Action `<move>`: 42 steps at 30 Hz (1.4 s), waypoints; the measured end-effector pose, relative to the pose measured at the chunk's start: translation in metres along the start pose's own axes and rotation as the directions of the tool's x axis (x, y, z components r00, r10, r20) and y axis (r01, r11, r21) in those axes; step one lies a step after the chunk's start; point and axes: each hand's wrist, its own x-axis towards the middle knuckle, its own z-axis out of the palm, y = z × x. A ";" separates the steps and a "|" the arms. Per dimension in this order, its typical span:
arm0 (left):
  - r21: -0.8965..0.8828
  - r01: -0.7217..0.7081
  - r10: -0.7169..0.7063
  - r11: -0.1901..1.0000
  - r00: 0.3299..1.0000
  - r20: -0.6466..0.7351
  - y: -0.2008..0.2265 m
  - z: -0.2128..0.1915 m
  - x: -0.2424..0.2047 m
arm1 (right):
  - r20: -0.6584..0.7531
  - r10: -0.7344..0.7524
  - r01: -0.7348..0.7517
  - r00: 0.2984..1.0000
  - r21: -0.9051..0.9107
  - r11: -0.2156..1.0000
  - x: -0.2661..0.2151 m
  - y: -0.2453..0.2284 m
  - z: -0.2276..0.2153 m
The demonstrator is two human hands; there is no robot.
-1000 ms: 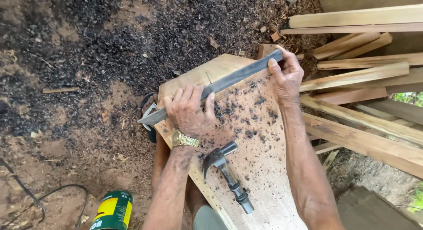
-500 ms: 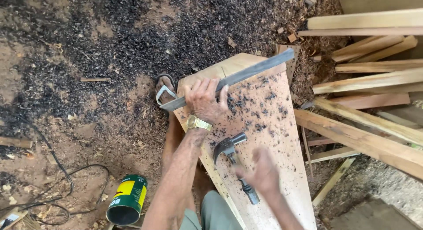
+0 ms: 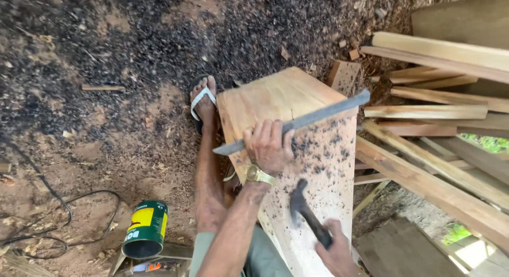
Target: The person drills holes in a metal angle strip on a workbench, then holds the strip against the edge of a wooden box and hammers nails through the strip to fasten it to the box.
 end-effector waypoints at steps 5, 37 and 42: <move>-0.043 0.055 -0.054 0.998 0.998 0.040 0.002 0.000 0.000 | 0.235 0.177 -0.243 0.956 0.294 0.924 -0.024 -0.106 -0.129; -0.072 0.126 -0.127 0.989 0.992 -0.004 0.016 -0.019 0.016 | 0.301 0.188 0.146 0.935 -0.810 0.568 0.145 -0.438 -0.220; -0.075 0.117 -0.116 0.990 0.993 0.009 0.015 -0.022 0.017 | 0.229 0.182 0.078 0.956 -0.798 0.597 0.153 -0.446 -0.206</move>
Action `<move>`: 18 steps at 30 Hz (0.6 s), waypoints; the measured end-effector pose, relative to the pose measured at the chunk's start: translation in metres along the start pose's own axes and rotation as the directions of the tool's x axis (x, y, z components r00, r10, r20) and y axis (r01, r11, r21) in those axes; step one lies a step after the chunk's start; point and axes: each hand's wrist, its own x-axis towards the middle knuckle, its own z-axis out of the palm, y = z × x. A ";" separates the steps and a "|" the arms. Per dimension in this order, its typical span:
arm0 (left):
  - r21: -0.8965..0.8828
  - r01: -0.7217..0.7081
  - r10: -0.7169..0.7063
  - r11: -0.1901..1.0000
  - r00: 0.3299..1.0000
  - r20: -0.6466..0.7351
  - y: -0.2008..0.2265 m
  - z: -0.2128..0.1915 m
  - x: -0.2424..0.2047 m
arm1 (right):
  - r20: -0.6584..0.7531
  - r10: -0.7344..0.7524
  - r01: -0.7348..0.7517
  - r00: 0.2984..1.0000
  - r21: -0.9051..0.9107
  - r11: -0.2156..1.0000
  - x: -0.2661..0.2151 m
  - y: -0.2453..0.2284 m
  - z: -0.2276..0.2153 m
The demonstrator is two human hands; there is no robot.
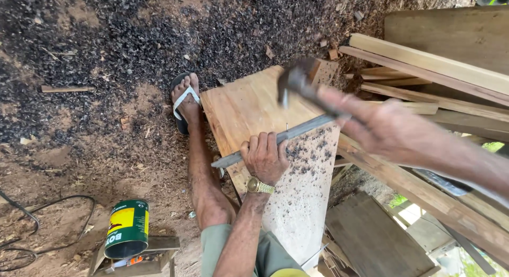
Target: The person drills holes in a metal angle strip on a workbench, then holds the strip against the edge of a wooden box and hammers nails through the strip to fasten it to the box.
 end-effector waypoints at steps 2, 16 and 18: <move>-0.014 -0.002 0.002 1.000 1.000 -0.007 -0.003 0.005 -0.003 | 0.114 -0.042 0.063 0.993 -0.184 0.981 0.013 0.014 0.015; -0.021 0.006 -0.006 1.000 1.000 -0.002 -0.008 0.012 -0.011 | 0.211 -0.040 0.063 0.977 -0.105 0.992 0.021 0.026 0.022; -0.023 0.014 -0.015 1.000 1.000 -0.020 -0.005 0.011 -0.005 | 0.090 -0.074 0.089 0.993 -0.176 0.980 0.011 0.017 0.002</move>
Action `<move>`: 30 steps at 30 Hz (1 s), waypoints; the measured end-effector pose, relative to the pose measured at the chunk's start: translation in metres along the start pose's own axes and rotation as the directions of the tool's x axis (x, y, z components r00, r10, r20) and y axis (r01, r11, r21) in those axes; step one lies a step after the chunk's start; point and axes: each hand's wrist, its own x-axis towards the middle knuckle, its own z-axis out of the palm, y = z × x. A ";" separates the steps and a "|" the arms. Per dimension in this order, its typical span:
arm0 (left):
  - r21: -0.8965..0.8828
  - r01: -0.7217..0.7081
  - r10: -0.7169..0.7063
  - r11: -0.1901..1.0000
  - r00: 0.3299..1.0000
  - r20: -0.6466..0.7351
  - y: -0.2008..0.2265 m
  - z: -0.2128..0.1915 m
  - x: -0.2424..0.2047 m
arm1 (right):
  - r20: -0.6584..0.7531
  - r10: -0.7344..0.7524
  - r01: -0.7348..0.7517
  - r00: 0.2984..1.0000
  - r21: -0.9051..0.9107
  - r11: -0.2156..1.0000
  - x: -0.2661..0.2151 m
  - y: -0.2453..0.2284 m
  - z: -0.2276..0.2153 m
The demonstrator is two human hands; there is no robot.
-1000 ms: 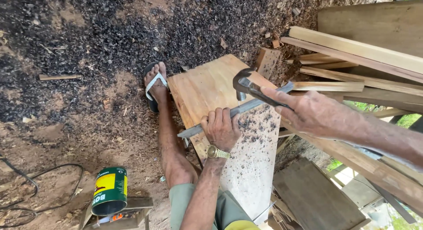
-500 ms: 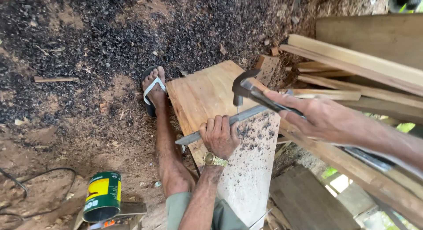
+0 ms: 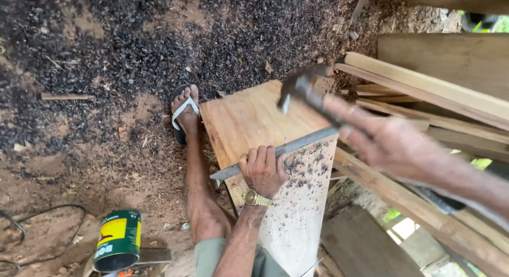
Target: The person drills holes in a metal angle strip on a workbench, then holds the strip against the edge of a wooden box and hammers nails through the strip to fasten it to the box.
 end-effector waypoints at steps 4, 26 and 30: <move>0.015 0.010 -0.010 1.000 1.000 0.011 0.003 -0.004 0.004 | -0.371 -0.054 0.207 0.927 0.386 0.899 -0.012 -0.008 -0.012; -0.019 0.032 -0.031 0.999 0.999 0.036 0.005 -0.008 0.007 | -0.043 -0.013 0.020 0.999 0.170 0.985 -0.007 -0.011 -0.008; -0.010 0.051 -0.050 0.999 0.997 0.054 0.013 -0.020 0.011 | -0.373 -0.076 0.208 0.925 0.328 0.921 -0.008 -0.016 -0.009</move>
